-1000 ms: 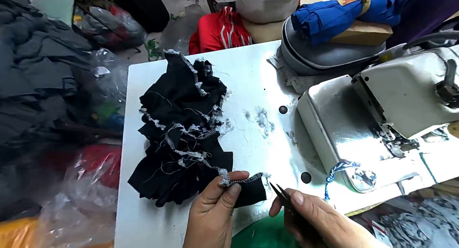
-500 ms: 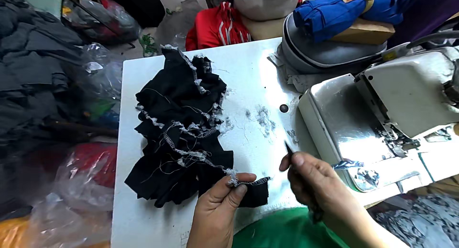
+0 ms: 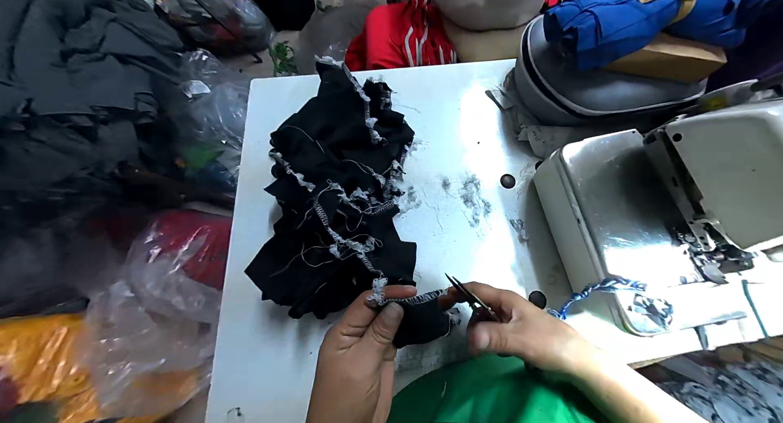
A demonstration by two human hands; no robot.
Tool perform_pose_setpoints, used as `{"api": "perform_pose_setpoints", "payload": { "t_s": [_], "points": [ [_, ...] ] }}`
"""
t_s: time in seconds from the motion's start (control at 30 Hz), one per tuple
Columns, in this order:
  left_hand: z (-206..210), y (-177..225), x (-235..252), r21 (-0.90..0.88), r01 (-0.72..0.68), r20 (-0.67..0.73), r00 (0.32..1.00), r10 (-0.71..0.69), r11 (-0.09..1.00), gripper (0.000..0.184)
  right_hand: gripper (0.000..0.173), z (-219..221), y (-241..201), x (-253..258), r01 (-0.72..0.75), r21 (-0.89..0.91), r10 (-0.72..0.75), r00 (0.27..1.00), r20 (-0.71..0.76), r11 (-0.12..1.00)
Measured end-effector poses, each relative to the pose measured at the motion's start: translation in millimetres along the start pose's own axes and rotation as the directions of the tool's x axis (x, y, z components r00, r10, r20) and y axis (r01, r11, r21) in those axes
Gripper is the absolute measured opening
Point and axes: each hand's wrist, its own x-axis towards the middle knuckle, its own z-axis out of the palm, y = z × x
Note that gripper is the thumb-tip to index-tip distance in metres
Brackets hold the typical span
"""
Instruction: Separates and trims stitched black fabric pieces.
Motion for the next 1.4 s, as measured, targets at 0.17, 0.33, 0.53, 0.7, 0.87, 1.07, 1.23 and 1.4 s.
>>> {"api": "perform_pose_setpoints", "payload": {
  "t_s": [0.17, 0.33, 0.53, 0.7, 0.87, 1.07, 1.23, 1.4],
  "points": [
    [5.7, 1.2, 0.4, -0.023, -0.010, 0.001, 1.000, 0.010, 1.000, 0.020, 0.011, 5.5, -0.1, 1.3, 0.030, 0.009, -0.028, 0.989, -0.145, 1.000],
    [-21.2, 6.1, 2.5, 0.216, -0.045, 0.085, 0.996, 0.027, 0.975, 0.018, 0.013, -19.0, -23.7, -6.1, 0.163, -0.058, -0.170, 0.856, -0.488, 0.985],
    [-35.3, 8.7, -14.9, 0.542, -0.003, 0.264, 0.950, -0.167, 0.840, 0.019, 0.039, -45.0, -80.7, 0.3, -0.029, -0.674, -0.492, 0.661, -0.567, 0.738],
    [-40.6, 5.3, -30.1, 0.562, 0.007, 0.164, 0.979, -0.119, 0.827, 0.006, 0.032, -48.3, -89.5, -5.9, -0.055, -0.687, -0.467, 0.694, -0.548, 0.725],
    [-52.5, -3.8, -34.6, 0.445, -0.229, 0.230, 0.964, 0.137, 0.866, 0.008, 0.032, -35.8, -79.7, -15.7, 0.083, -0.688, -0.502, 0.747, -0.436, 0.721],
    [-44.2, -11.5, -32.3, 0.361, -0.415, 0.324, 0.895, 0.305, 0.835, 0.011, 0.073, -10.1, -44.2, -16.0, 0.374, -0.362, -0.329, 0.927, 0.183, 0.854],
    [-39.5, -11.9, -35.9, 0.440, -0.506, 0.345, 0.858, 0.381, 0.742, 0.014, 0.063, -6.8, -29.8, -14.4, 0.398, -0.355, -0.264, 0.891, 0.370, 0.846],
    [-40.7, -7.7, -36.6, 0.505, -0.574, 0.390, 0.818, 0.423, 0.645, 0.019, 0.063, -10.3, -24.1, -10.1, 0.367, -0.356, -0.214, 0.890, 0.401, 0.859]
  ]
}}
